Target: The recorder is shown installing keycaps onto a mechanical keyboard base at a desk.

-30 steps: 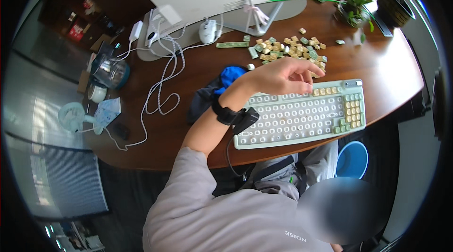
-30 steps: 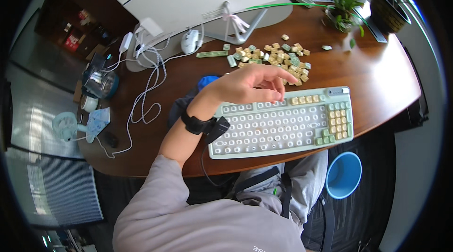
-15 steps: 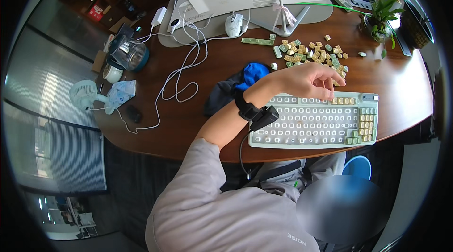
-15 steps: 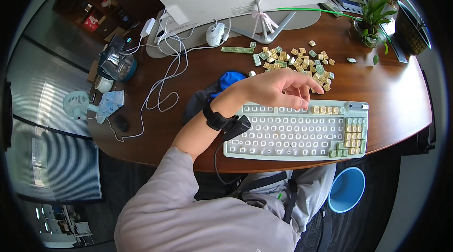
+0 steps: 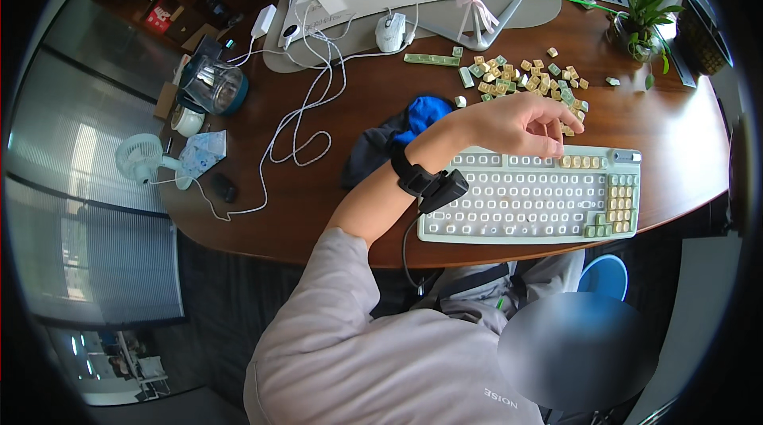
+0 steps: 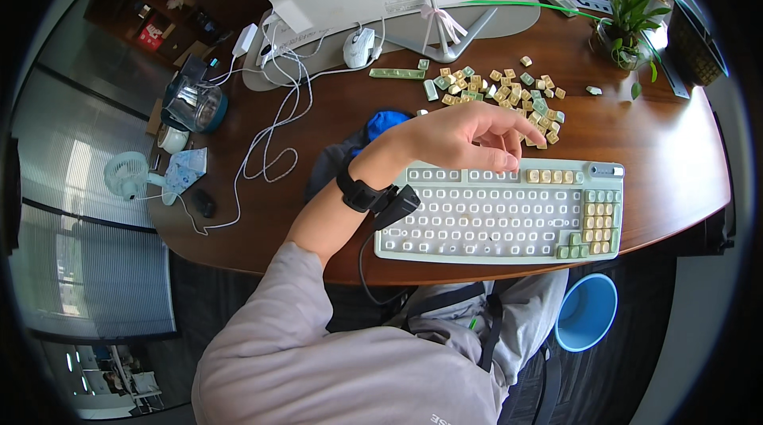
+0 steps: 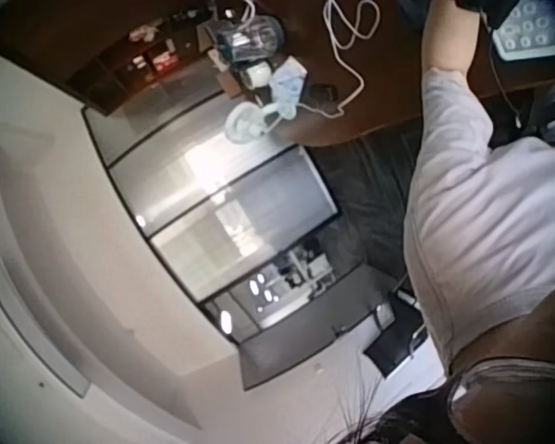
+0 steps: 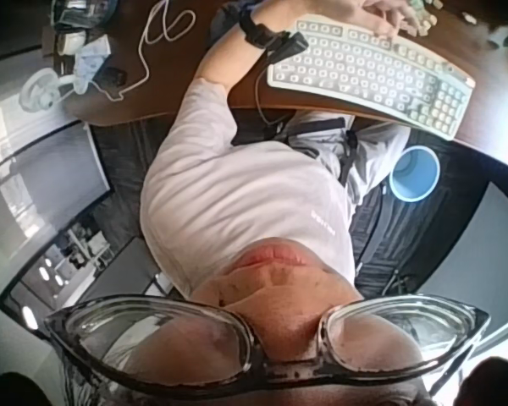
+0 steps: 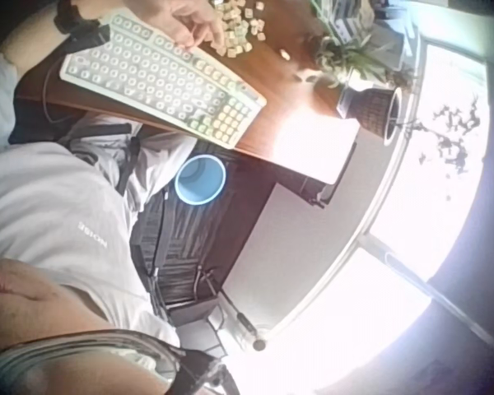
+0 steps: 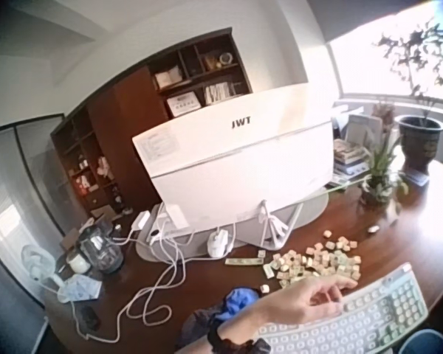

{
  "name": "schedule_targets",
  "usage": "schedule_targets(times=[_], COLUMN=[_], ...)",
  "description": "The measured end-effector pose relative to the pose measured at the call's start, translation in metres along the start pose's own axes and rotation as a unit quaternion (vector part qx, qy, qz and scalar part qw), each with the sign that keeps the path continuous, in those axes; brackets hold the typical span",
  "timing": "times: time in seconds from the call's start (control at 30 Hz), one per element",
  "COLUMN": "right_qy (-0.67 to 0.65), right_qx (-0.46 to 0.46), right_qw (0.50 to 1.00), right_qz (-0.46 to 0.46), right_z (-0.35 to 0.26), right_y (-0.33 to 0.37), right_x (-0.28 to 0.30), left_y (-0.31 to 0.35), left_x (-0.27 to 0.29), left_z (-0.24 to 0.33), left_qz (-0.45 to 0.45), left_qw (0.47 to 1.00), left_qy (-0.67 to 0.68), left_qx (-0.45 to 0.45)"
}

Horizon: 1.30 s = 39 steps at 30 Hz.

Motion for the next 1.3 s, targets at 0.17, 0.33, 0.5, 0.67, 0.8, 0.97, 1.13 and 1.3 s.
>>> schedule_targets(times=[0.17,0.33,0.5,0.67,0.8,0.97,1.13,1.3], right_qy=[-0.018,-0.040,-0.051,-0.063,-0.071,-0.071,-0.050,0.048], right_qx=[-0.011,-0.016,-0.019,-0.022,-0.024,-0.023,-0.007,0.088], right_qw=[1.000,0.999,0.999,0.998,0.997,0.997,0.998,0.989], right_qz=[-0.001,0.003,0.002,0.002,0.003,-0.005,-0.028,-0.104], right_z=[0.015,0.027,0.034,0.041,0.047,0.056,0.078,0.057], right_y=[0.004,0.009,0.013,0.016,0.019,0.026,0.054,0.139], right_x=[-0.008,-0.015,-0.021,-0.028,-0.032,-0.040,-0.046,-0.033], left_y=[0.000,0.000,0.000,0.000,0.001,0.000,0.001,-0.001], left_x=[-0.001,-0.001,-0.002,-0.003,-0.003,-0.003,-0.001,0.000], left_z=[0.000,0.000,0.000,0.002,0.002,0.003,0.000,0.000], left_qz=[-0.001,0.005,-0.001,-0.005,0.000,-0.007,-0.001,0.021], left_qw=[1.000,1.000,1.000,1.000,1.000,1.000,1.000,0.995], left_qy=[0.001,0.001,0.009,0.002,0.009,0.006,0.005,-0.101], left_qx=[0.001,0.002,0.003,0.002,0.010,0.004,0.002,0.003])
Point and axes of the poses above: each hand's wrist, its own y-axis away from the middle knuckle, its own x-axis out of the back of the hand, z = x × y, the point moved 6 cm from there along -y, towards the middle knuckle, and after that the axes turned 3 degrees about -x, right-handed, at the moved point
